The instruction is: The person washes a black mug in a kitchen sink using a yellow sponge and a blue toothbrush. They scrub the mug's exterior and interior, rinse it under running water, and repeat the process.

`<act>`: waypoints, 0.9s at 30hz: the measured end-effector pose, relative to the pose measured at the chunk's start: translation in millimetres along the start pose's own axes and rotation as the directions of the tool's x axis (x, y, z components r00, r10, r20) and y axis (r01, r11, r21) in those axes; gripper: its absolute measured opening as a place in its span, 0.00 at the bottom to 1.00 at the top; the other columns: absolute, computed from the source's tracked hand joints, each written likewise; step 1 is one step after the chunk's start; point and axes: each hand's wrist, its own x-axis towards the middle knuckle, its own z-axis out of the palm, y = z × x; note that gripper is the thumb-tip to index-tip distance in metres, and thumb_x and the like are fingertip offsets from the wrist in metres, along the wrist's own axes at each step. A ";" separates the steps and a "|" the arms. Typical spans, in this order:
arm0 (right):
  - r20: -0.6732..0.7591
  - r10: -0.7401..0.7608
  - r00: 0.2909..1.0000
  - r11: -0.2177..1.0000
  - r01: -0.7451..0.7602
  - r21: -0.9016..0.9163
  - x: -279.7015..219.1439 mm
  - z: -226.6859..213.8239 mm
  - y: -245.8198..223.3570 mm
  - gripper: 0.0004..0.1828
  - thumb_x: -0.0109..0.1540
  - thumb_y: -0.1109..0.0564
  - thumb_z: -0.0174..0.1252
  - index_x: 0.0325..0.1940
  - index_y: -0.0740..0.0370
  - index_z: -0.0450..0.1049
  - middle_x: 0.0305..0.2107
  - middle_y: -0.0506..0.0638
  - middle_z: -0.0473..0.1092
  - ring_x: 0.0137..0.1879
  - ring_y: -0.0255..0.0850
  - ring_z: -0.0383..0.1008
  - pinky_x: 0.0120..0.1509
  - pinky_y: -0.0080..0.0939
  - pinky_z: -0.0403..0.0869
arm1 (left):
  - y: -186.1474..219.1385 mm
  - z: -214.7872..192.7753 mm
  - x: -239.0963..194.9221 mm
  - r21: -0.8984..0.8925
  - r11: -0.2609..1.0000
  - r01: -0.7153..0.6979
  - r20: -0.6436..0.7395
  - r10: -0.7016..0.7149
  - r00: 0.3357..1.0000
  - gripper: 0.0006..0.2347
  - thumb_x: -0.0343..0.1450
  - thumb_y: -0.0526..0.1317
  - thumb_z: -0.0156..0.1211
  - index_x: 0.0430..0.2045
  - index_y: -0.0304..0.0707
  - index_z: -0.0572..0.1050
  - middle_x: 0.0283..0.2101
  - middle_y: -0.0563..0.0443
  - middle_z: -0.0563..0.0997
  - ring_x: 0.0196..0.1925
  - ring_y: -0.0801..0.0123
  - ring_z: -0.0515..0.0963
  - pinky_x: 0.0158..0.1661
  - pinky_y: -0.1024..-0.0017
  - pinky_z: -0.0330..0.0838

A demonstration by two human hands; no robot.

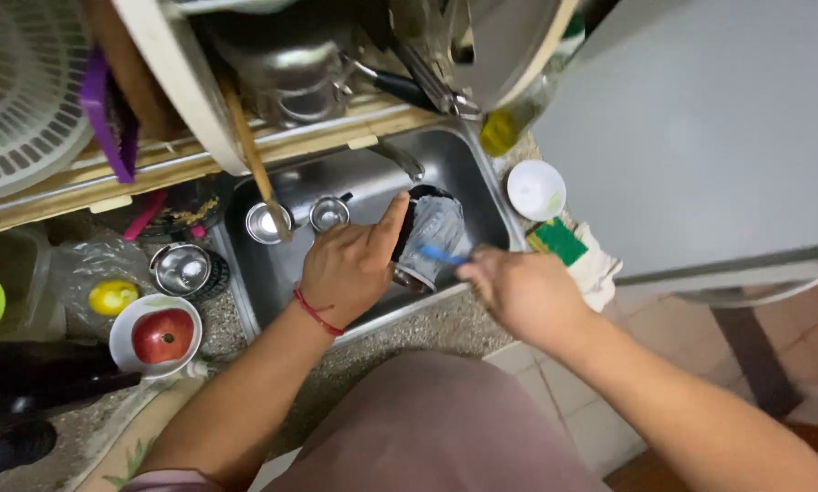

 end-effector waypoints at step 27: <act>0.046 0.438 0.898 0.682 -0.366 0.633 -32.5 169.8 124.5 0.20 0.70 0.41 0.45 0.39 0.57 0.73 0.29 0.61 0.76 0.44 0.63 0.76 0.51 0.63 0.73 | -19.6 235.3 -47.0 0.015 0.730 0.683 0.559 -0.572 0.600 0.25 0.70 0.32 0.49 0.65 0.51 0.63 0.44 0.29 0.82 0.46 0.34 0.80 0.50 0.44 0.73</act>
